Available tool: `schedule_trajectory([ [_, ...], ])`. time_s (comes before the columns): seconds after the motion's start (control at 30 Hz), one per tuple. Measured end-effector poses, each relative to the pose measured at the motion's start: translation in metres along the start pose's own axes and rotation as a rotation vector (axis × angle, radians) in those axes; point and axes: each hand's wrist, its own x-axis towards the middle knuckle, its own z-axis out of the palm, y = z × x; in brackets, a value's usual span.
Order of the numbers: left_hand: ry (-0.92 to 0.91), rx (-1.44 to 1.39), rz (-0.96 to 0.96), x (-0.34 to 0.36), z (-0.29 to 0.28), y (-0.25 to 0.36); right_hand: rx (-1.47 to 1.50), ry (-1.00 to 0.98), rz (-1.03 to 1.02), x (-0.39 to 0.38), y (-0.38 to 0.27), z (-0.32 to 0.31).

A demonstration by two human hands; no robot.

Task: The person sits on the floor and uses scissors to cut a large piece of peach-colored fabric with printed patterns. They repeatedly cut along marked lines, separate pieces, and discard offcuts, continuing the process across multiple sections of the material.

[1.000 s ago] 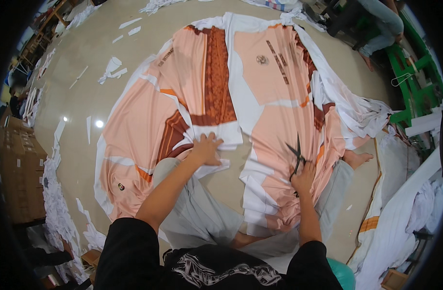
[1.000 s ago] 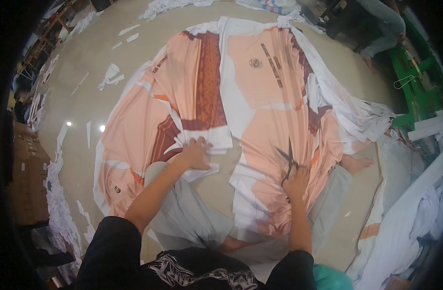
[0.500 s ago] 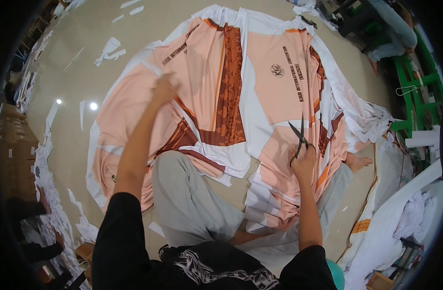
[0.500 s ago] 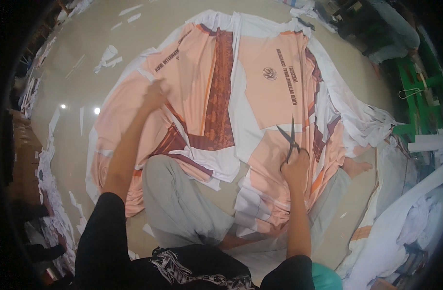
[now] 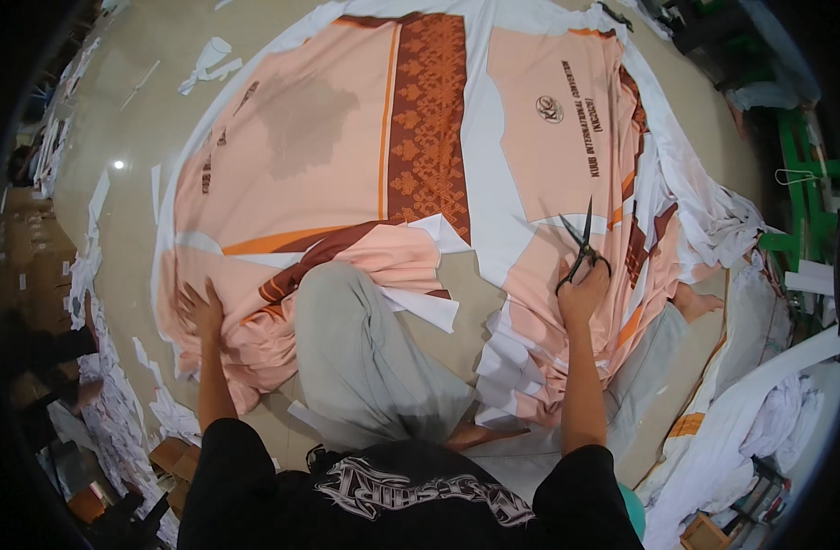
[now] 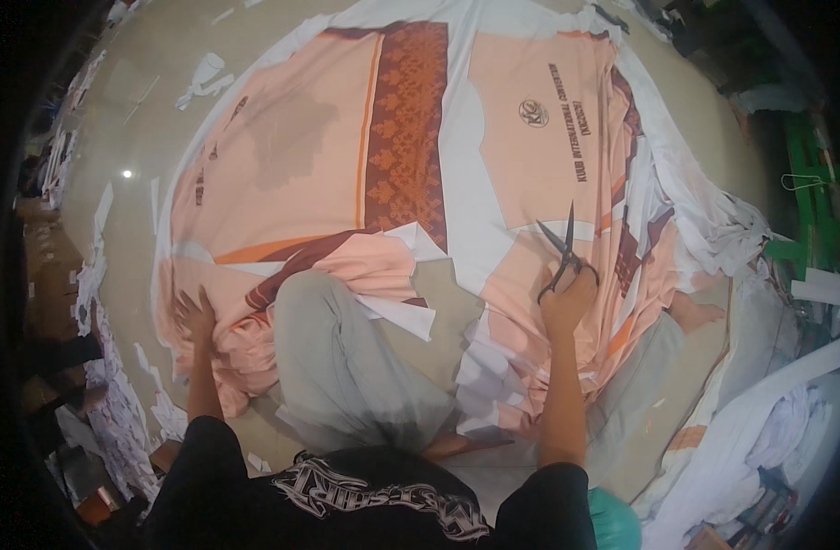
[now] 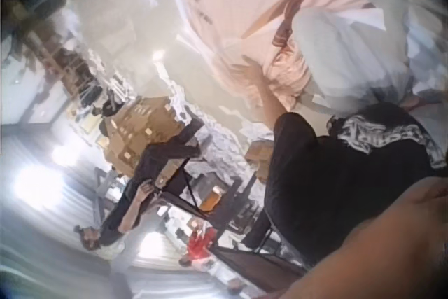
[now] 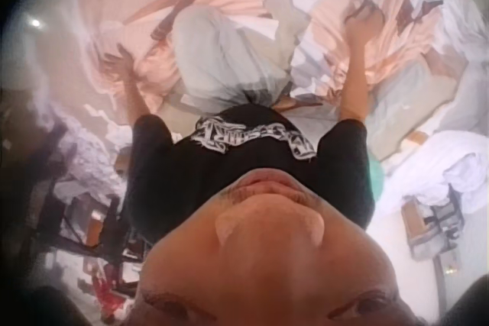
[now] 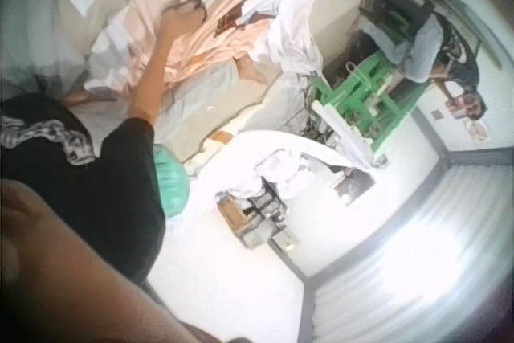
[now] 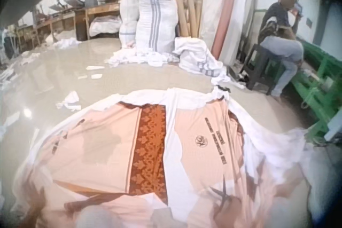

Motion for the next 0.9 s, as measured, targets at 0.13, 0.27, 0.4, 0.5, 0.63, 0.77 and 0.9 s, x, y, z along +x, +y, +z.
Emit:
schedule_trajectory([
  [0.13,-0.21,-0.065,-0.139,-0.086,-0.002,-0.007,-0.093,0.131,0.115,-0.052,0.015,-0.015],
  [0.27,-0.39,-0.163,-0.359,-0.174,-0.034,-0.016,-0.017,0.105,0.208,-0.096,0.002,-0.034],
  [0.4,-0.504,-0.095,-0.399,-0.171,-0.027,-0.059,-0.012,0.107,0.17,-0.119,-0.009,-0.04],
  [0.5,-0.195,-0.586,0.121,-0.141,-0.067,0.019,-0.108,0.143,0.16,-0.122,0.007,-0.057],
  [0.63,-0.033,-1.031,0.586,-0.185,-0.181,0.219,0.133,-0.089,0.396,-0.114,-0.02,-0.088],
  [0.77,-0.305,-0.665,1.069,-0.264,-0.19,0.34,0.554,-0.401,0.444,-0.137,-0.051,-0.085],
  [0.9,-0.265,-0.019,1.199,-0.295,-0.134,0.357,1.099,-0.995,0.804,-0.162,-0.102,-0.122],
])
